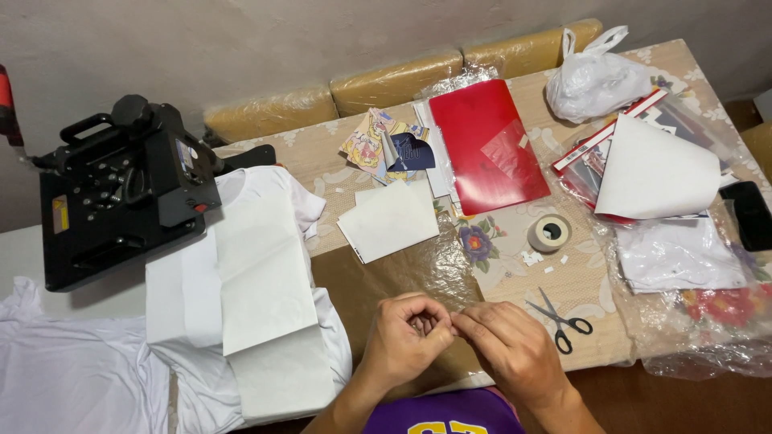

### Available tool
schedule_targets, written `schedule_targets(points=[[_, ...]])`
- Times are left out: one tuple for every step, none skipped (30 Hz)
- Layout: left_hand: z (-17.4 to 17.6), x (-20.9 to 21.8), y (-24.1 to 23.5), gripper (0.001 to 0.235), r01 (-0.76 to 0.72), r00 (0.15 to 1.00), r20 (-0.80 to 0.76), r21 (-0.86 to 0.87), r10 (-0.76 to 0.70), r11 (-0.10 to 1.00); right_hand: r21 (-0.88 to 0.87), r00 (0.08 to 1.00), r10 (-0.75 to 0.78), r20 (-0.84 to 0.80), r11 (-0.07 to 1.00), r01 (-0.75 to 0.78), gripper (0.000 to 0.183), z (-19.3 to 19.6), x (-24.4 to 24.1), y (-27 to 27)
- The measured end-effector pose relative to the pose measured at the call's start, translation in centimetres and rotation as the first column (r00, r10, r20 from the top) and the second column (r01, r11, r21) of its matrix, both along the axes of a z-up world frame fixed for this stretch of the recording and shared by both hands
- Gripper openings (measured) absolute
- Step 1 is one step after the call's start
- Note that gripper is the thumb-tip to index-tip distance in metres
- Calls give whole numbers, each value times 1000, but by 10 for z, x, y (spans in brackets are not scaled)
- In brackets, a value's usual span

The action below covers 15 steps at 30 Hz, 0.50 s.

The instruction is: The person prepares a white t-shirt for heat pressing by smoothing it on a table and placing a sheet of transfer paper on top. They use small pieces of tape to secure the paper to the shirt, then place a printed design sheet on top of the taped paper.

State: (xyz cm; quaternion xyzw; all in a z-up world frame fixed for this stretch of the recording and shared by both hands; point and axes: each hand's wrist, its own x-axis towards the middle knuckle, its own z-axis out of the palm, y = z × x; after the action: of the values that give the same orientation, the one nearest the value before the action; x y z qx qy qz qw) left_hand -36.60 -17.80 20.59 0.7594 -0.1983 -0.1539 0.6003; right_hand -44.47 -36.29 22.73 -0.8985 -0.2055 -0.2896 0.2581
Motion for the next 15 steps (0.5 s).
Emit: schedule_targets(points=[[-3,-1,-1,14,-2,1000,1,-1,2,1000,-1,1000,2,1,1000,-2,17,-2,-1,-1],[-6,-1,-2,15,-2,1000,-5,-13,2,1000,21,1000,-5,7,1000,5,15,-4,-1,-1],[-8,-2,-3,16,-2,1000,-12,-26,2,1000,44,1000,-11,13,999,11,12,-6,-2,-1],[-10,-4,-4,16,-2,1000,-9,-26,2,1000,44,1000,-11,15,999,11,12,-11,-4,-2],[-12,-5,-4,17,1,999,-40,-79,-4,997,92,1000,-11,1,996,11,13,-16,-5,-3],[-14,-6,-5,17,3,997,-71,-133,-13,991,140,1000,-10,-13,990,12,16,-21,-6,-4],[-17,-7,-5,17,5,998,-68,-134,-14,991,139,1000,-11,-10,990,12,16,-23,-7,-3],[-20,-7,-5,12,27,998,-51,-190,-38,981,217,1000,-11,-28,976,17,16,-26,-7,-2],[-24,-7,-5,12,51,998,-33,-246,-61,968,293,999,-10,-46,956,23,19,-28,-8,-1],[-24,-8,-5,12,52,998,-32,-246,-62,968,293,999,-11,-45,956,24,19,-30,-8,1],[-24,-9,-6,12,51,998,-22,-263,-59,963,342,997,-37,-65,938,57,17,-31,-9,3],[-24,-10,-6,13,49,998,-13,-281,-55,959,389,994,-60,-88,917,89,16,-33,-10,5],[-23,-10,-6,13,48,998,-14,-280,-54,959,390,994,-59,-88,917,89,16,-34,-11,6],[-21,-10,-6,14,55,998,22,-267,-51,962,430,992,-65,-104,897,104,17,-36,-11,7],[-19,-10,-6,16,61,997,58,-254,-48,965,469,990,-70,-120,875,119,18,-38,-11,7]])
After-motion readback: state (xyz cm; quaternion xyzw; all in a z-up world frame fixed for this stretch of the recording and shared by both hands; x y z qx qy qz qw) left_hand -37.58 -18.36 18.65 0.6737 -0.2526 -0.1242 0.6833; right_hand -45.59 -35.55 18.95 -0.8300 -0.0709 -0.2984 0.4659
